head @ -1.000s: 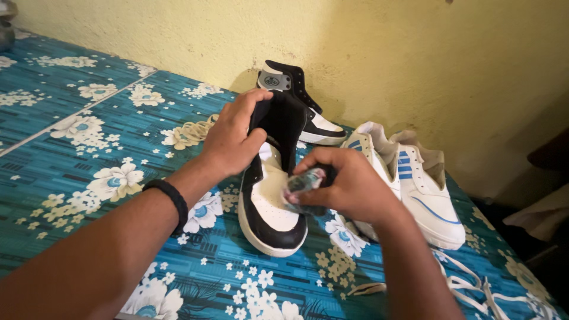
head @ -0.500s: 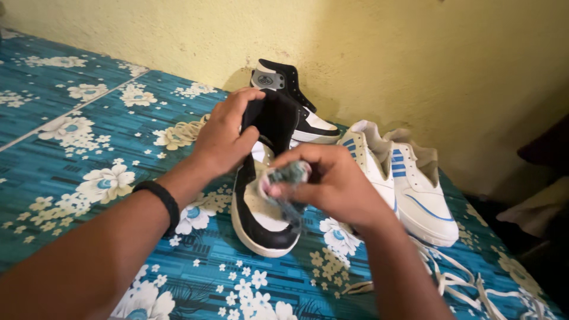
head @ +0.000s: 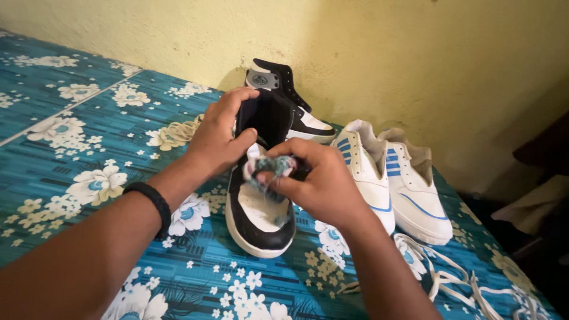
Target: The person wipes the upper and tongue of a black and white high-top sneaker with a small cloth, working over the toe box, sides, and heel, then threads a white shoelace through the eyelets of the sneaker. Other sneakers and loose laces rest on the bed beside the work.
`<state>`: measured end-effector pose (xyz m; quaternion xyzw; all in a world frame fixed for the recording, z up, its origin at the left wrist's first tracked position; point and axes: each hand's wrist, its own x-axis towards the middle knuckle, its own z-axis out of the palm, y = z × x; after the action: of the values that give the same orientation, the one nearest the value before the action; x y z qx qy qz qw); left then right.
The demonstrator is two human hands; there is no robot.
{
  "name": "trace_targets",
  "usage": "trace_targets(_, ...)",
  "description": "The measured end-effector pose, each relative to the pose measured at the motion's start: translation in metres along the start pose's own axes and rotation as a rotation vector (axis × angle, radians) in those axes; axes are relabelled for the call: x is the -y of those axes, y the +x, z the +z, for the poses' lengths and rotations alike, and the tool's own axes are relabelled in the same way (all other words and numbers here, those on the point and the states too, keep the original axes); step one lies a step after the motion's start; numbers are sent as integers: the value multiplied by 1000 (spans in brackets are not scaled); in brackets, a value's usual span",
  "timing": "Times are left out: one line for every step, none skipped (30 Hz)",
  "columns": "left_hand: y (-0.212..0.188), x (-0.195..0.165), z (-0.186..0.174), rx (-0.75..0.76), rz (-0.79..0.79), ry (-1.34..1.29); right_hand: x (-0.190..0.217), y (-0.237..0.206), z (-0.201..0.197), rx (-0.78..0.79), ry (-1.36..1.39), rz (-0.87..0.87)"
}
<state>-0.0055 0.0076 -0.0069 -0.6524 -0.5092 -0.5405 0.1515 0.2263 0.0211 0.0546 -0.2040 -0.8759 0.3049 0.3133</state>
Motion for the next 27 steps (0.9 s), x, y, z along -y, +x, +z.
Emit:
trace_targets(0, 1, 0, 0, -5, 0, -1, 0, 2, 16, -67, -53)
trace_targets(-1, 1, 1, 0, -13, -2, -2, 0, 5, 33, -134, -105)
trace_targets(-1, 1, 1, -5, -17, -4, -4, 1, 6, 49, -206, -161)
trace_targets(-1, 1, 1, -12, 1, 3, -5, 0, 5, 110, -197, -139)
trace_targets(0, 1, 2, -19, 17, 11, -7, -1, 3, 173, -187, -117)
trace_targets(-1, 1, 2, -24, 30, 20, -8, -2, 1, 238, -176, -94)
trace_targets(-1, 1, 1, -21, 26, 27, -9, -3, -4, 350, -30, -51)
trace_targets(-1, 0, 1, -17, 23, 33, -9, -3, -11, 459, 116, -6)
trace_targets(-1, -1, 1, -11, 18, 38, -9, -5, -18, 568, 265, 43)
trace_targets(-1, -1, 1, -5, 3, 34, -9, -6, -22, 538, 328, 18)
trace_targets(-1, -2, 1, 0, -10, 31, -9, -6, -25, 508, 390, -8)
trace_targets(0, -3, 1, 3, -20, 27, -8, -6, -26, 475, 450, -37)
trace_targets(1, -3, 1, -1, -11, 25, -7, -5, -26, 392, 424, -6)
trace_targets(0, -4, 1, -4, -6, 24, -7, -5, -23, 312, 400, 27)
trace_targets(0, -4, 1, -8, 1, 22, -6, -4, -18, 231, 374, 60)
trace_targets(0, -4, 0, -3, 0, 21, -6, -3, -12, 218, 237, -45)
trace_targets(0, -4, 0, 1, 1, 21, -5, -1, -7, 202, 99, -148)
trace_targets(0, -4, 0, 7, 0, 20, -6, -1, -2, 185, -37, -250)
trace_targets(0, -4, 0, 11, -21, 19, -6, -1, 0, 208, -67, -250)
trace_targets(-1, -4, 0, 14, -43, 16, -6, -3, 1, 232, -97, -249)
trace_targets(-1, -4, 0, 16, -66, 13, -6, -5, 1, 257, -129, -248)
trace_targets(-1, -4, 1, 10, -43, 19, -7, -5, -2, 368, 30, -161)
trace_targets(-1, -4, 1, 4, -20, 30, -6, -5, -7, 477, 192, -76)
trace_targets(-1, -4, 0, 2, 4, 42, -6, -5, -10, 583, 359, 11)
trace_targets(-2, -3, -1, 1, 5, 46, -5, -5, -12, 574, 413, -16)
trace_targets(-1, -4, 1, 0, 7, 46, -5, -6, -14, 564, 464, -40)
trace_targets(-1, -4, 1, -4, 11, 41, -4, -7, -15, 551, 510, -62)
